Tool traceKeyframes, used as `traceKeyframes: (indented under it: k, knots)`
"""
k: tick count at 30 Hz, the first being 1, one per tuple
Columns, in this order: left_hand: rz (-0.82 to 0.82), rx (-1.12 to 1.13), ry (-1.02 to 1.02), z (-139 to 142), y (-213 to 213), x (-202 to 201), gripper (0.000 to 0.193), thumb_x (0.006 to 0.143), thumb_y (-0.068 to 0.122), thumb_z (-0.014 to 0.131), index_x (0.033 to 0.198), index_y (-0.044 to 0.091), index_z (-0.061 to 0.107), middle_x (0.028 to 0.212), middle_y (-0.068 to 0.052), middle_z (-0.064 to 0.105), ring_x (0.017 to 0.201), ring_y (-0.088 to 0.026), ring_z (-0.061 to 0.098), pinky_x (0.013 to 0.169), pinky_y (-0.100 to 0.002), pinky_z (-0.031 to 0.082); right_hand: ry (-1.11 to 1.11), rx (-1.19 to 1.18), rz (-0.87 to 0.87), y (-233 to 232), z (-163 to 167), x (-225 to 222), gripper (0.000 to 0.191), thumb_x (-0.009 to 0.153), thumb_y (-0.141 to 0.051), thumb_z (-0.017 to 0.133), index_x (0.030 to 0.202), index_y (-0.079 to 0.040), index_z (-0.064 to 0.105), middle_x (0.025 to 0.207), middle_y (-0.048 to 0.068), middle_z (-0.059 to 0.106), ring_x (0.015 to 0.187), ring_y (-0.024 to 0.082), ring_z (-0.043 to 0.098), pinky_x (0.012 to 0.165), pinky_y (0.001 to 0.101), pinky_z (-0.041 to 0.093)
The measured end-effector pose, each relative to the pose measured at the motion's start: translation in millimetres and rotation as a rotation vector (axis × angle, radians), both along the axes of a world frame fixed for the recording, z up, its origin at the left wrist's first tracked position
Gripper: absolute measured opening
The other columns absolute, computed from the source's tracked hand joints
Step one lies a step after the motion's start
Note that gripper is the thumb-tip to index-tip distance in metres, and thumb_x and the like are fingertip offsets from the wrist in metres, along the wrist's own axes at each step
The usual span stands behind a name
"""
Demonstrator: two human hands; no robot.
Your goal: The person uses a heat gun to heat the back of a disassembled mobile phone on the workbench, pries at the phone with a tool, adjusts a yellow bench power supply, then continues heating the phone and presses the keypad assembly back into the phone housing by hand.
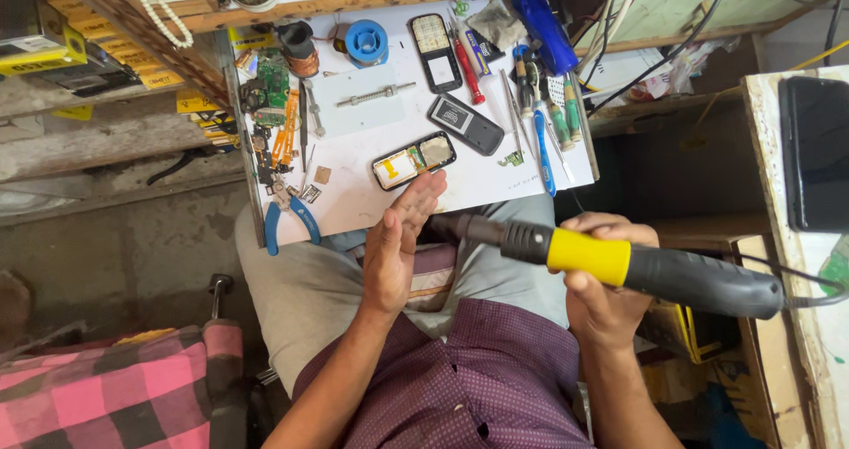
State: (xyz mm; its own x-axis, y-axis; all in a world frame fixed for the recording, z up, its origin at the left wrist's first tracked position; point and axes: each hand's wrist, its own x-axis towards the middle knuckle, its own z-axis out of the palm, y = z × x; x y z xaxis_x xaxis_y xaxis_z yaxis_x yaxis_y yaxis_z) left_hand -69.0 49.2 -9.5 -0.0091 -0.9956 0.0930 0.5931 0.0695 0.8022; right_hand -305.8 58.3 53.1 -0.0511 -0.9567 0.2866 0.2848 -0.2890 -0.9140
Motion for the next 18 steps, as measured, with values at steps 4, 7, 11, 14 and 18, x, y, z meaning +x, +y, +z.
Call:
traceKeyframes:
  k: [4, 7, 11, 14, 18]
  knots:
    - [-0.006, -0.027, 0.007, -0.1, -1.5, -0.4, 0.077, 0.111, 0.055, 0.038, 0.158, -0.006, 0.036, 0.162, -0.025, 0.043, 0.155, -0.034, 0.040, 0.131, -0.045, 0.024, -0.029, -0.076, 0.041, -2.3, -1.8, -0.2, 0.048, 0.090, -0.017, 0.090, 0.121, -0.004, 0.056, 0.113, 0.015, 0.064, 0.111, 0.025, 0.066, 0.098, 0.0381, 0.058]
    - [-0.001, -0.019, 0.001, -0.1, 1.0, -0.3, 0.078, 0.111, 0.056, 0.038, 0.158, -0.007, 0.036, 0.162, -0.025, 0.043, 0.155, -0.034, 0.040, 0.131, -0.045, 0.025, -0.035, 0.041, -0.050, -1.0, -3.3, -1.6, 0.052, 0.085, -0.016, 0.090, 0.121, -0.006, 0.054, 0.116, 0.017, 0.064, 0.109, 0.026, 0.066, 0.075, 0.0347, 0.061]
    - [-0.003, -0.037, -0.002, 0.0, 0.9, -0.8, 0.078, 0.111, 0.054, 0.040, 0.158, -0.007, 0.034, 0.162, -0.026, 0.042, 0.155, -0.034, 0.040, 0.131, -0.045, 0.025, -0.041, -0.053, -0.057, -1.8, -3.6, 0.4, 0.046, 0.091, -0.014, 0.090, 0.119, -0.004, 0.055, 0.112, 0.018, 0.066, 0.105, 0.025, 0.066, 0.090, 0.0339, 0.059]
    - [0.008, -0.013, -0.032, 1.0, 2.1, 1.3, 0.079, 0.110, 0.055, 0.040, 0.158, -0.008, 0.036, 0.162, -0.025, 0.044, 0.153, -0.034, 0.041, 0.129, -0.045, 0.027, -0.067, -0.001, -0.105, -1.0, -0.3, 1.8, 0.056, 0.089, -0.019, 0.091, 0.128, -0.008, 0.052, 0.116, 0.019, 0.066, 0.106, 0.024, 0.067, 0.072, 0.0301, 0.059]
    - [0.009, -0.039, -0.017, 2.7, 1.1, 0.8, 0.079, 0.111, 0.056, 0.041, 0.157, -0.008, 0.036, 0.162, -0.025, 0.043, 0.154, -0.034, 0.041, 0.131, -0.045, 0.027, -0.083, -0.019, -0.070, -2.3, -0.9, 4.8, 0.060, 0.089, -0.023, 0.092, 0.129, -0.008, 0.050, 0.123, 0.020, 0.066, 0.103, 0.022, 0.067, 0.078, 0.0320, 0.060]
